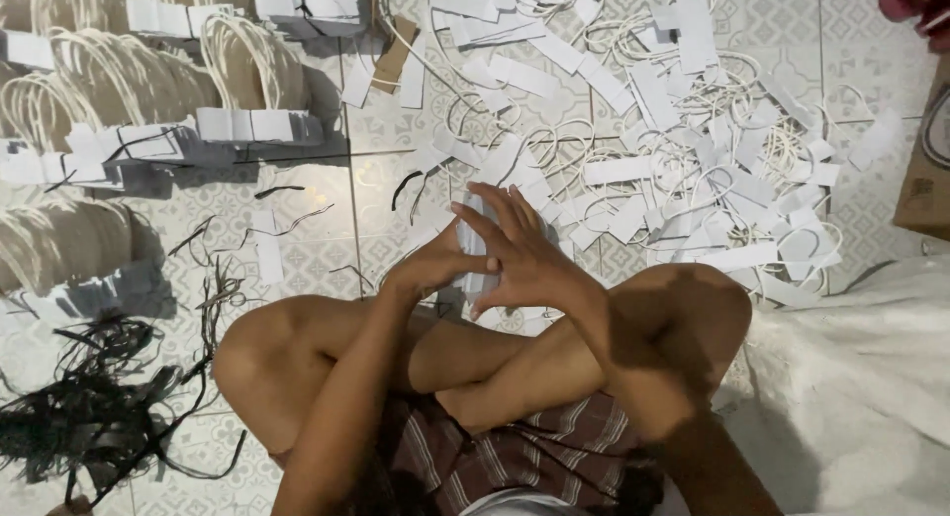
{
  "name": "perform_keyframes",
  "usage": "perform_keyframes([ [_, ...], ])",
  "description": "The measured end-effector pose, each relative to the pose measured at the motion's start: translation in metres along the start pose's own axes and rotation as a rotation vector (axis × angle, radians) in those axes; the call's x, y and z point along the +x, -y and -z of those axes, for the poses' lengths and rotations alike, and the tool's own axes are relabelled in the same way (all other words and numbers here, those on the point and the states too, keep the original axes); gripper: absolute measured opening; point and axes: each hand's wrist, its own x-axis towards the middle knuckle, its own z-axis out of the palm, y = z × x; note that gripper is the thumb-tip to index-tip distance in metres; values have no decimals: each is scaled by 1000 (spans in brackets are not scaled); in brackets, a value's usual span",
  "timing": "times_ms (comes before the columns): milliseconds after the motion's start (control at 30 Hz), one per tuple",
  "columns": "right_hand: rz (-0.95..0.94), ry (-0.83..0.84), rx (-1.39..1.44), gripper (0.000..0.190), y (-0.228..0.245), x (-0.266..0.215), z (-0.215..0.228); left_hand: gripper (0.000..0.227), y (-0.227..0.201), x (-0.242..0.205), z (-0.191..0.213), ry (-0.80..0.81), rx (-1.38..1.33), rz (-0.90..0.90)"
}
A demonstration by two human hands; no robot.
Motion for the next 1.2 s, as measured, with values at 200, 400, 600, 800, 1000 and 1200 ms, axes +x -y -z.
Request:
perform_keyframes([
  [200,-450,250,4,129,16,23,88,30,-76,-11,-39,-335,-256,-176],
  [400,-615,-229,56,27,-111,7,56,50,-60,2,-20,-722,-413,-327],
  [600,-749,-108,-239,28,-155,26,16,44,-56,9,-21,-838,-294,-283],
  [800,-757,-85,-198,22,-142,35,19,43,-37,14,-3,-944,-279,-357],
  [1000,-660,-497,365,19,-120,43,37,30,-35,20,-2,-959,-206,-362],
  [1200,-536,-477,609,17,-121,35,58,50,-41,15,-4,-1014,-92,-186],
])
